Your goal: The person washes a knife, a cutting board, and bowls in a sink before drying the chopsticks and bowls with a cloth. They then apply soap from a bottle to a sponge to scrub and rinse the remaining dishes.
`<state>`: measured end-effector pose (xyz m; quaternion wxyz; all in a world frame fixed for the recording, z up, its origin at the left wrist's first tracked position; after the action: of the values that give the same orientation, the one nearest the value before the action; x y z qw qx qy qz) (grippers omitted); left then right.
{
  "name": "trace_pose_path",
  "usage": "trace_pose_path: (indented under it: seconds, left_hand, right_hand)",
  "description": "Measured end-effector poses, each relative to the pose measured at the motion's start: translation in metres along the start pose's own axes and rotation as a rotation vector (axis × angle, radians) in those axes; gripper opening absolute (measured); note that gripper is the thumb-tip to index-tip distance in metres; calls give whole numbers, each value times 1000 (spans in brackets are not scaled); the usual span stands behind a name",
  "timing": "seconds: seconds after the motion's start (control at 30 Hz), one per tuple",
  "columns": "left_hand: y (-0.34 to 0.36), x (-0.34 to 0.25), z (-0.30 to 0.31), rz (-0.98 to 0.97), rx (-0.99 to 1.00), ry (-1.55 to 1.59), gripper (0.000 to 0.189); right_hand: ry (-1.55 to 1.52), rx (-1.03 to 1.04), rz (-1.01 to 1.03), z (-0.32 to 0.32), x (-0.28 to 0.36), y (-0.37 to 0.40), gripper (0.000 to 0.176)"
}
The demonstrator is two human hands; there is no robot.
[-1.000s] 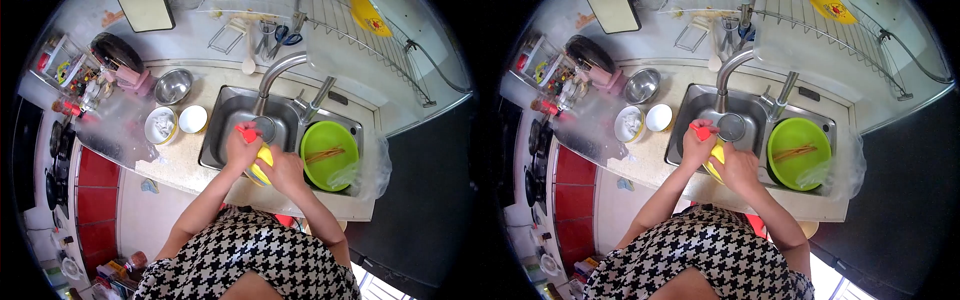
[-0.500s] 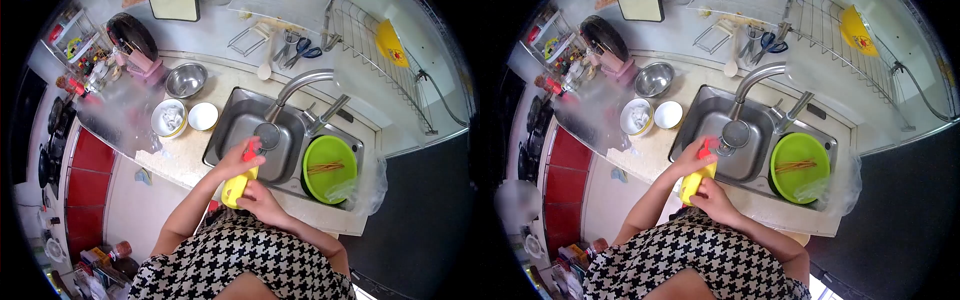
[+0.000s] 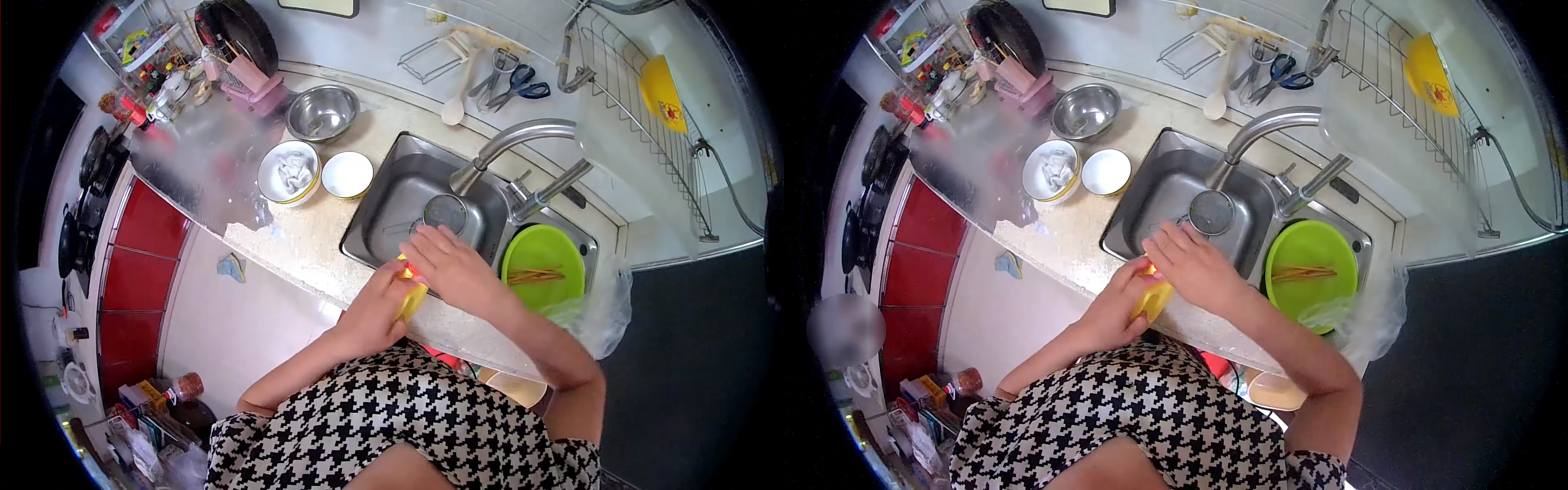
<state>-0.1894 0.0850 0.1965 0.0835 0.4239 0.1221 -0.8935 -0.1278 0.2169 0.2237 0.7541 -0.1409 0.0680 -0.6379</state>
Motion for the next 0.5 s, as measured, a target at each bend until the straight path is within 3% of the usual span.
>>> trace_pose_path:
  seconds: [0.13,0.23,0.33,0.43,0.5]
  left_hand:
    - [3,2,-5,-20,-52,-46,56]
    - [3,2,-3,66,-82,10,50]
    - [6,0,3,154,-125,-61,41]
    - [4,5,2,153,-200,-73,38]
    - [4,9,0,151,-224,-93,38]
  right_hand:
    - [133,188,182,-1,-3,-4,41]
    - [97,308,184,1,-7,1,38]
    - [18,190,251,4,-12,3,30]
    - [4,276,165,-5,-14,-1,36]
    - [35,137,46,-11,-11,4,36]
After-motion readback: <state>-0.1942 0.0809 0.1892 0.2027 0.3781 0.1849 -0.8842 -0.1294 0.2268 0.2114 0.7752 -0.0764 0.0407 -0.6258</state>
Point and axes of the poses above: each hand's wrist, its own y-axis away from the middle knuckle, its own z-axis out of the back of the hand, x = y × z, the point moved 4 cm from there along -y, towards the middle knuckle, and after that the axes turned 3 degrees about -x, right-handed, at the moved point
